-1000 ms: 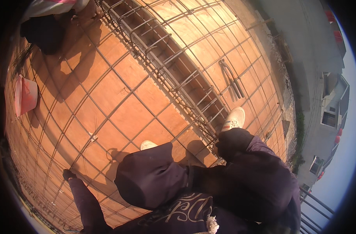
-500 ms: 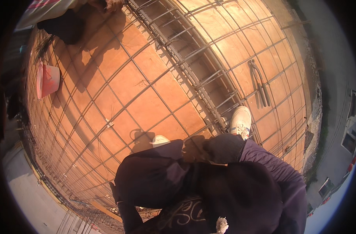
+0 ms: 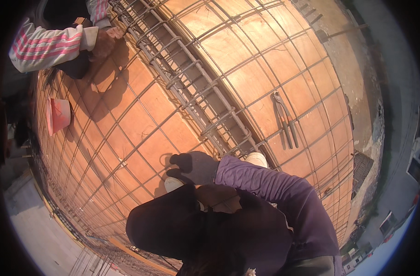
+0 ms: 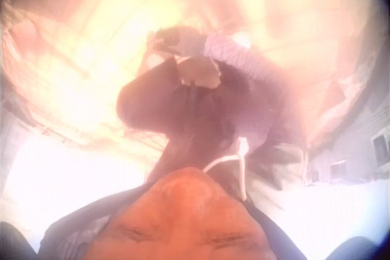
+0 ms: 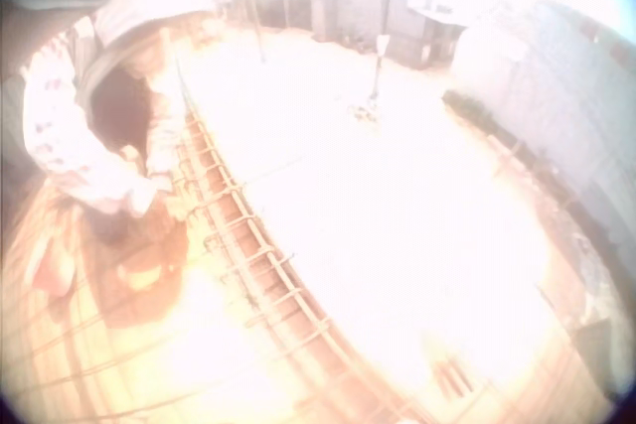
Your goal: The person works on a metal scaffolding structure, using pliers to twist and secure wire ties at intersections of the metal grid. The person repeatedly positions the wires and tightens them to fasten the scaffolding components together.
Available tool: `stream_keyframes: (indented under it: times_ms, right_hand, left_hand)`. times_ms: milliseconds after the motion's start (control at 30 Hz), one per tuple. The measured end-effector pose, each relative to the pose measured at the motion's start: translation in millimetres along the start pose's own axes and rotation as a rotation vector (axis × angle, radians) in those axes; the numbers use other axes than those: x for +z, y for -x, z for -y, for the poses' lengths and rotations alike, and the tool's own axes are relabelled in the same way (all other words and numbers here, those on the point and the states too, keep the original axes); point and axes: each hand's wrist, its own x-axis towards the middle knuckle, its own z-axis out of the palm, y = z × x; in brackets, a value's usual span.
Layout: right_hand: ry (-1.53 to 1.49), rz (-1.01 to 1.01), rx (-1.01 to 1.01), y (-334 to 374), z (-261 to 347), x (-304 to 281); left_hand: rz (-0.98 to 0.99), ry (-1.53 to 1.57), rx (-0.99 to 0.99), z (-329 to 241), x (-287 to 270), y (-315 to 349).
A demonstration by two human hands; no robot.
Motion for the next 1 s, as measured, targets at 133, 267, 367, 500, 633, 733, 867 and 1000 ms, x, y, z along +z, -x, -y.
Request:
stream_keyframes:
  times_ms: [133,267,367,500,633,733,867,1000]
  right_hand:
    - [-0.100,0.177,0.176,-51.0,-12.5,19.9]
    - [-0.165,0.243,0.316,-100.0,-3.1,43.0]
    - [-0.702,0.324,0.389,-121.2,1.6,48.0]
    - [-1.223,0.221,0.463,-130.3,5.8,53.9]
    - [-1.293,0.275,0.407,-119.4,3.4,59.3]
    - [-1.308,0.216,0.425,-100.8,-2.2,57.4]
    - [-1.353,0.040,0.376,-70.8,-13.6,32.2]
    - [-1.281,-0.248,0.086,-37.3,-35.4,-14.8]
  left_hand:
    - [0.029,-0.139,0.297,-96.5,-49.5,-26.4]
    - [0.062,-0.218,0.373,-137.5,-62.8,-19.3]
    - [0.088,-0.269,0.354,-134.9,-55.9,-7.1]
    - [0.131,-0.302,0.305,-119.0,-41.0,8.9]
    - [0.162,-0.338,0.286,-112.5,-25.3,20.9]
    - [0.179,-0.372,0.293,-113.2,-12.4,23.4]
    - [0.199,-0.409,0.361,-118.0,-1.5,17.0]
    - [0.188,-0.433,0.473,-126.4,4.6,4.4]
